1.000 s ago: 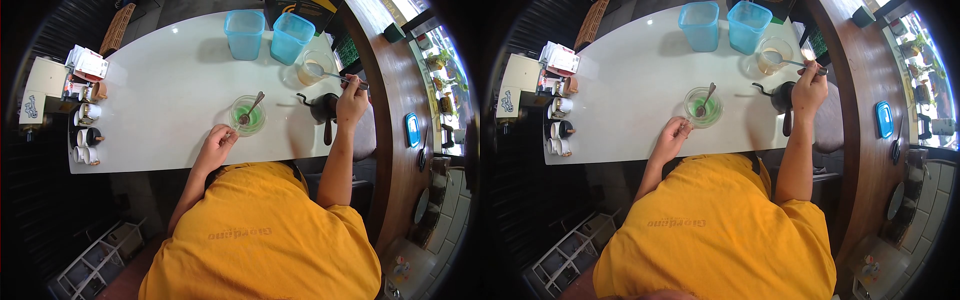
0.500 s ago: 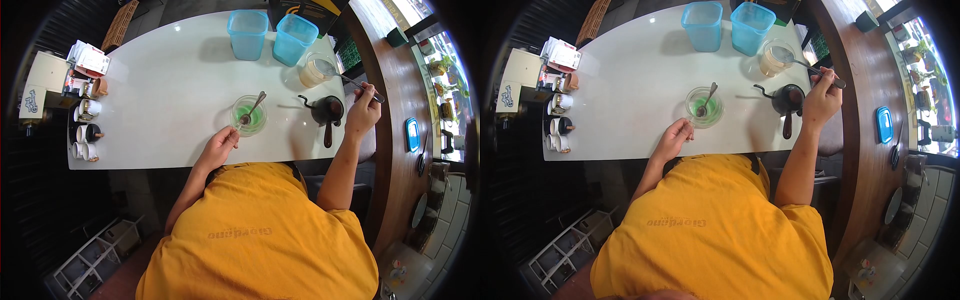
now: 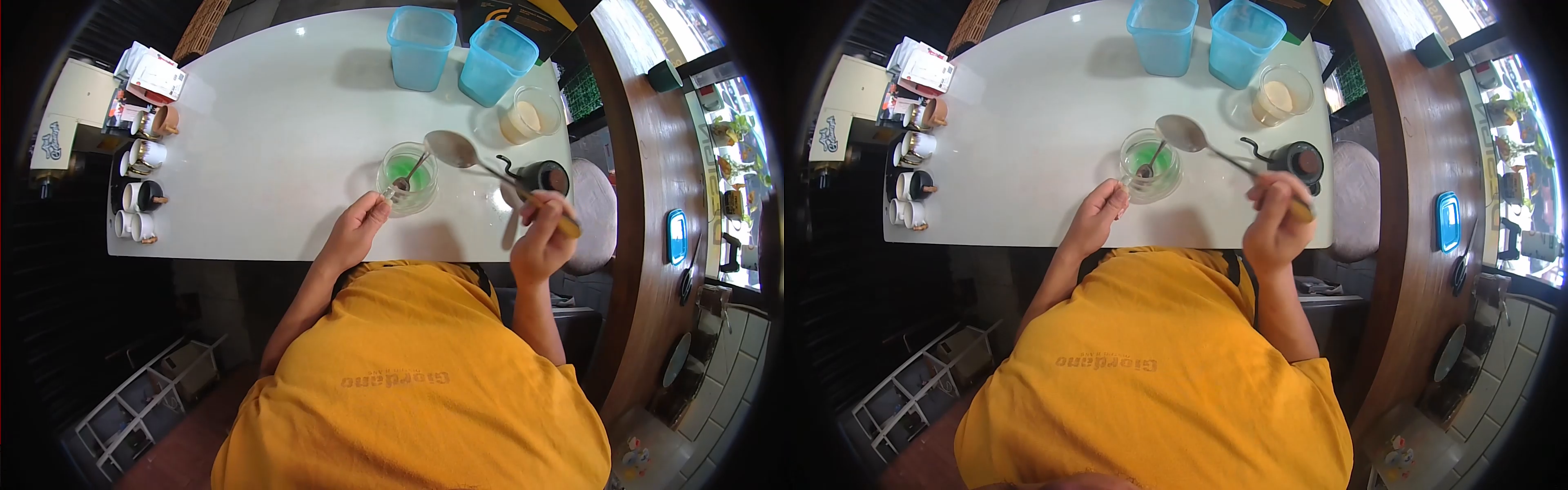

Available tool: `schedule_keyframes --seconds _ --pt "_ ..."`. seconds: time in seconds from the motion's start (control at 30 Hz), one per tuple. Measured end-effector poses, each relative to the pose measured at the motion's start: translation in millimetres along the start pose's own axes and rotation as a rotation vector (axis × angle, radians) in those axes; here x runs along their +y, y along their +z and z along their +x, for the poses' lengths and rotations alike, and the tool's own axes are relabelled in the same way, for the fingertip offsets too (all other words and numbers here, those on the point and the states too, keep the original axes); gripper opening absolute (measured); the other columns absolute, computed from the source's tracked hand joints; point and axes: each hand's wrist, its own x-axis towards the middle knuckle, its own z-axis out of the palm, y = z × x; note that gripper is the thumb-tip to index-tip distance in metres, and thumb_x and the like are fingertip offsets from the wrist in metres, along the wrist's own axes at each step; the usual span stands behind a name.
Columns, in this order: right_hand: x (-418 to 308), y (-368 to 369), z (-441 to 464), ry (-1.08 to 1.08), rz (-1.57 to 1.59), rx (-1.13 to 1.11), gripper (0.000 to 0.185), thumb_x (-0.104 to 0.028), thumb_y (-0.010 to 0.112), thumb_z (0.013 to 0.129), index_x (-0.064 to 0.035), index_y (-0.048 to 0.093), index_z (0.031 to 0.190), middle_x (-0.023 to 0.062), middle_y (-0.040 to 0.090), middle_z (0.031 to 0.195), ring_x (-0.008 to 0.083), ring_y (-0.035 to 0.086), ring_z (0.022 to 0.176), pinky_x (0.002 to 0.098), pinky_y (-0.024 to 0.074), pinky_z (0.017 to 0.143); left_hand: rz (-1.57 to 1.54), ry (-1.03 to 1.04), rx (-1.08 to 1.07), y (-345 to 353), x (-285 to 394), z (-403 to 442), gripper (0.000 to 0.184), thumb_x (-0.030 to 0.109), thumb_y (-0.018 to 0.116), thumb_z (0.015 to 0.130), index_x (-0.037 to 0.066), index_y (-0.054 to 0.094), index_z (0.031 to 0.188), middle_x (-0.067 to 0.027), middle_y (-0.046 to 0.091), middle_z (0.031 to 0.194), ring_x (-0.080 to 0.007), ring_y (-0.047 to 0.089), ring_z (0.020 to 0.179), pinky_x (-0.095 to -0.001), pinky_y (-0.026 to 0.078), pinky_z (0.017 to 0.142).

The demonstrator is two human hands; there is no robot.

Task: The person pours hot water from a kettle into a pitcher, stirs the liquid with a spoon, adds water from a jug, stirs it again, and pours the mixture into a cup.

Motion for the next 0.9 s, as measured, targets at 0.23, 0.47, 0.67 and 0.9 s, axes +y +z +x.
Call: schedule_keyframes --seconds 0.23,0.47,0.67,0.9 --pt "-2.0 -4.9 8.4 -0.385 -0.065 -0.129 0.011 0.001 0.044 0.092 0.0044 0.053 0.089 0.0124 0.06 0.071 0.0198 0.055 0.06 0.028 0.0445 0.054 -0.026 -0.002 -0.008 0.8 -2.2 -0.7 0.025 0.029 0.048 0.099 0.005 0.053 0.092 0.0036 0.046 0.075 -0.0062 0.04 0.069 -0.0215 0.037 0.064" --pt "15.2 -24.5 90.1 -0.229 -0.48 0.347 0.021 -0.013 0.049 0.097 0.0028 0.062 0.092 0.0067 0.062 0.07 0.0104 0.057 0.059 0.0257 0.044 0.051 -0.045 -0.014 -0.031 0.6 -5.2 -2.9 0.025 0.027 0.047 0.1 0.006 0.05 0.087 0.0025 0.047 0.077 -0.0069 0.043 0.072 -0.0223 0.038 0.069" --pt "48.3 -20.0 99.9 -0.195 -0.669 0.195 0.017 -0.015 0.053 0.094 -0.0035 0.066 0.09 0.008 0.064 0.068 0.0203 0.062 0.057 0.0321 0.047 0.053 -0.062 0.009 -0.029 1.5 -7.4 -2.9 0.026 0.028 0.047 0.1 0.006 0.05 0.087 0.0028 0.047 0.075 -0.0062 0.043 0.071 -0.0209 0.036 0.068" --pt "57.6 -16.0 98.0 -0.083 -0.666 0.179 0.021 -0.02 0.051 0.095 -0.0054 0.066 0.092 0.0069 0.062 0.065 0.0208 0.062 0.057 0.0332 0.0474 0.056 -0.054 0.038 -0.034 0.8 -10.2 -2.5 0.025 0.027 0.047 0.1 0.007 0.05 0.087 0.0031 0.047 0.075 -0.0056 0.042 0.07 -0.0201 0.035 0.065"
